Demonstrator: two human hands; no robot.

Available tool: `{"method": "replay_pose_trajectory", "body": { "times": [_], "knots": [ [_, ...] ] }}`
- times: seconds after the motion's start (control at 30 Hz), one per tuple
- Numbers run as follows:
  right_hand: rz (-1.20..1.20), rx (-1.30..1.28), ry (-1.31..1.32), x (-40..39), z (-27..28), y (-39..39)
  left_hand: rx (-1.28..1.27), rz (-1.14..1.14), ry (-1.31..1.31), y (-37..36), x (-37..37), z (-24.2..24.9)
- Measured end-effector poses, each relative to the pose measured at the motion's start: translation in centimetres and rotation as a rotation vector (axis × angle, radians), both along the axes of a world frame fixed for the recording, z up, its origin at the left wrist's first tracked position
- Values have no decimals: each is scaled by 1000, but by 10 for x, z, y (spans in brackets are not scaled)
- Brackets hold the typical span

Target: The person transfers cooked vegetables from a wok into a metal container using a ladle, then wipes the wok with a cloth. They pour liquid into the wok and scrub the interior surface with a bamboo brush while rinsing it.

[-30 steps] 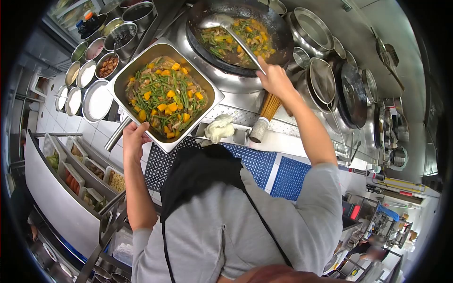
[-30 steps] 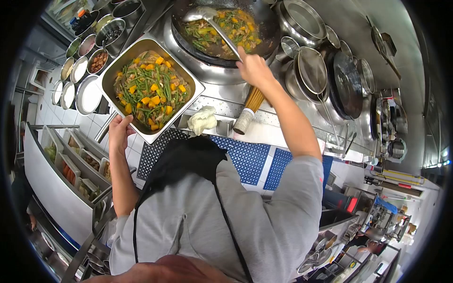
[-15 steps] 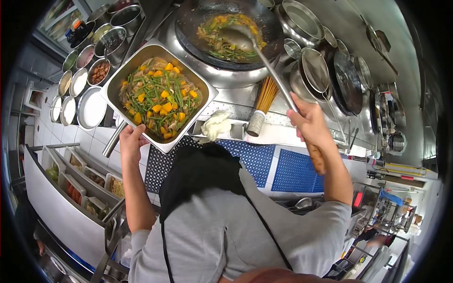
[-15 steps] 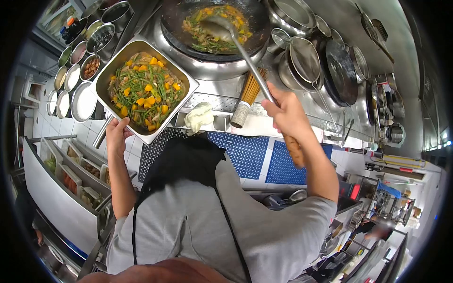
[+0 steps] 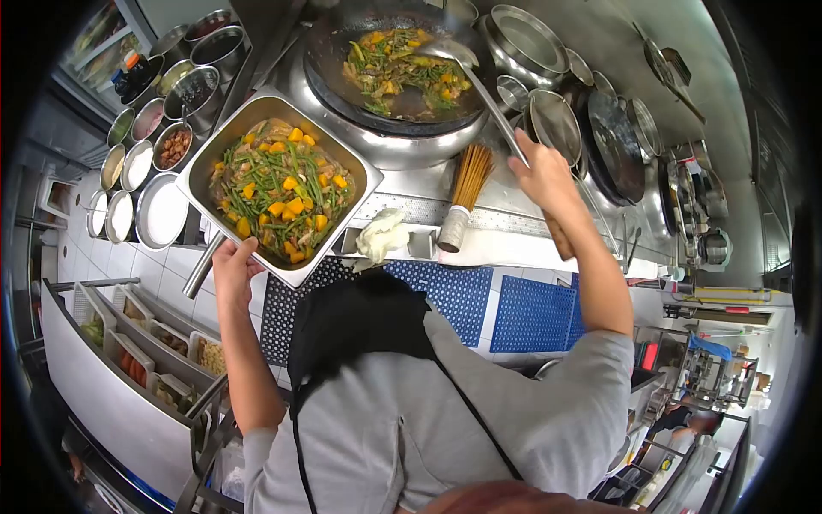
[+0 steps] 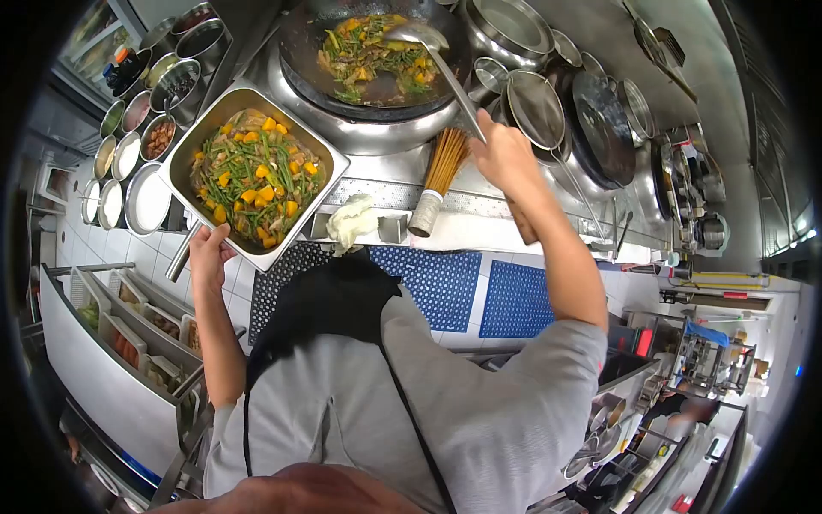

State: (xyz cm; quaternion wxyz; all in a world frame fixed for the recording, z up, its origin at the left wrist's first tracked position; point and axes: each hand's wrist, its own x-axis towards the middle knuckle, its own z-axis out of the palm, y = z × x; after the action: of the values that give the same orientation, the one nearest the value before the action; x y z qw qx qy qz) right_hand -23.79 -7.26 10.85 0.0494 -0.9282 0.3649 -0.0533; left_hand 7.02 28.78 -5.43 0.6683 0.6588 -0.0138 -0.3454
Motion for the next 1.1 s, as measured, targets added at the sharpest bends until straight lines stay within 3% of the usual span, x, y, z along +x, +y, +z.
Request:
{"method": "replay_pose_trajectory", "body": {
  "times": [0.13,0.23,0.33,0.43,0.57,0.67,0.77,0.83,0.97,1.07,1.1],
  "knots": [
    [45,-63,30,-13,-32,-28,3,-11,-1,5,6,-13],
    [-257,304,-130,18,-31,-32,15,-31,-7,5,9,-17],
    [-175,279,-312,39,-44,-51,3,-23,5,4,6,-11],
    [-280,434,-372,69,-53,-91,37,-7,2,3,5,-9],
    [-336,543,-487,104,-122,-116,17,-14,-4,4,3,-8],
    [-248,762,-447,92,-83,-62,8,-23,-6,5,4,-10],
    [-270,694,-512,71,-63,-40,28,-17,2,5,6,-13],
    [-191,538,-463,71,-47,-47,35,-18,7,4,8,-15],
    [-260,272,-274,76,-43,-71,36,-8,9,4,7,-12],
    [-349,257,-249,78,-76,-78,12,-16,13,5,8,-15],
    [-410,437,-322,84,-85,-68,7,-19,13,6,8,-15]
  ]
}}
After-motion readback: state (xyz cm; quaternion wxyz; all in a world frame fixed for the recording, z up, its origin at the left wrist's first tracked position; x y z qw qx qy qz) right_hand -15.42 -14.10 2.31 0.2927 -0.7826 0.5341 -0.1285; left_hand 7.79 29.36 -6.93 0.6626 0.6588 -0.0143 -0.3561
